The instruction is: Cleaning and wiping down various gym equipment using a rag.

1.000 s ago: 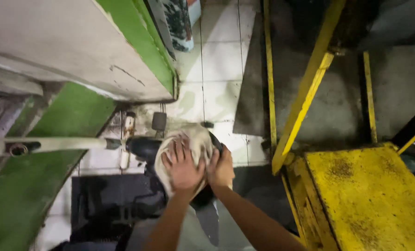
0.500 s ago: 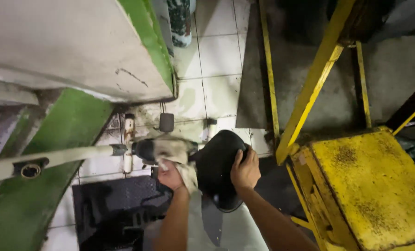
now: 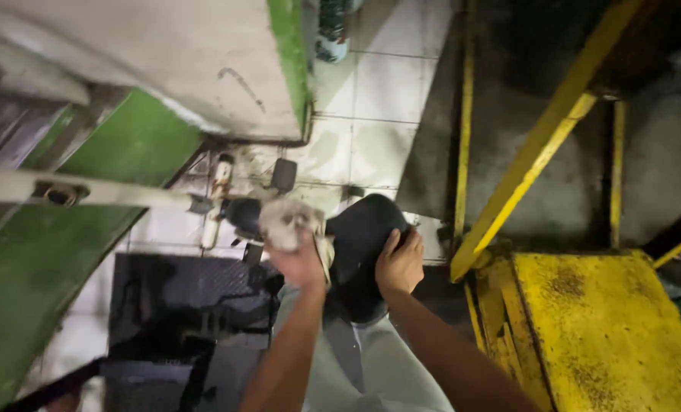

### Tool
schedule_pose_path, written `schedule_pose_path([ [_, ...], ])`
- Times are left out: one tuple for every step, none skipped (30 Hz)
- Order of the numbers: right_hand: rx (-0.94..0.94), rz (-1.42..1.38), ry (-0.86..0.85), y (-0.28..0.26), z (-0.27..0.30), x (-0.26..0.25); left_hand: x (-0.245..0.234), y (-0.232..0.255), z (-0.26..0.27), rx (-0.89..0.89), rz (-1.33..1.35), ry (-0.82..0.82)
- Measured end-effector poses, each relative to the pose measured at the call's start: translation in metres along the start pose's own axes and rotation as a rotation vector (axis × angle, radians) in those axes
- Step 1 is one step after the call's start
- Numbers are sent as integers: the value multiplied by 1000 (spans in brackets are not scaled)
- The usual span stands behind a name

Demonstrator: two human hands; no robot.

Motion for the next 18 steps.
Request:
schedule_pose_path([
  [-62,-22,56,-3,0,1,4,-1,-13,-106,6,-26],
  [-122,-41,121,-5,-3,-1,13,0,-23,-213,20,-61],
  [-133,-42,117,-11,-4,-5,-30,-15,-55,-219,23,-51],
  [-65,-26,62,-10,-6,-6,-32,-7,-59,-241,58,-53],
  [4,-10,7,-10,-7,-7,-11,14,-26,-262,93,-55],
  [-12,-12,7,-8,-9,-5,-20,12,-27,-280,132,-52],
  [-49,-30,32,-8,-11,-6,-29,12,-26,-297,172,-50],
  [-78,-46,51,-7,-7,-6,-42,11,-24,-312,202,-50],
  [-85,-47,44,-6,-8,-4,-51,-2,-22,-327,231,-49],
  [-119,-62,55,-4,-7,-3,-62,-15,-18,-339,258,-55],
  [-153,-78,67,-2,-7,-3,-71,-26,-13,-351,285,-60],
  [-159,-81,72,-4,-7,-3,-73,-30,-9,-361,324,-68],
  [-116,-56,51,-3,-8,-2,-74,-33,-6,-371,363,-75],
  [-69,-33,29,-2,-7,0,-78,-37,-4,-378,398,-84],
  [-71,-36,32,-7,-11,-2,-80,-51,-4,-386,433,-94],
  [-72,-60,41,-10,-8,-6,-92,-64,17,-398,456,-104],
  [-72,-85,50,-12,-6,-10,-68,-61,32,-410,479,-113],
  [-68,-84,42,-5,-6,-4,-74,-41,56,-410,470,-111],
])
Point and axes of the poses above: each hand's wrist, its own z-axis away from the middle knuckle, its own x-axis out of the palm, y = z × x, the point moved 7 cm from there along -z, towards the middle knuckle, and after that the axes turned 2 degrees about z, right-handed, at the moved point
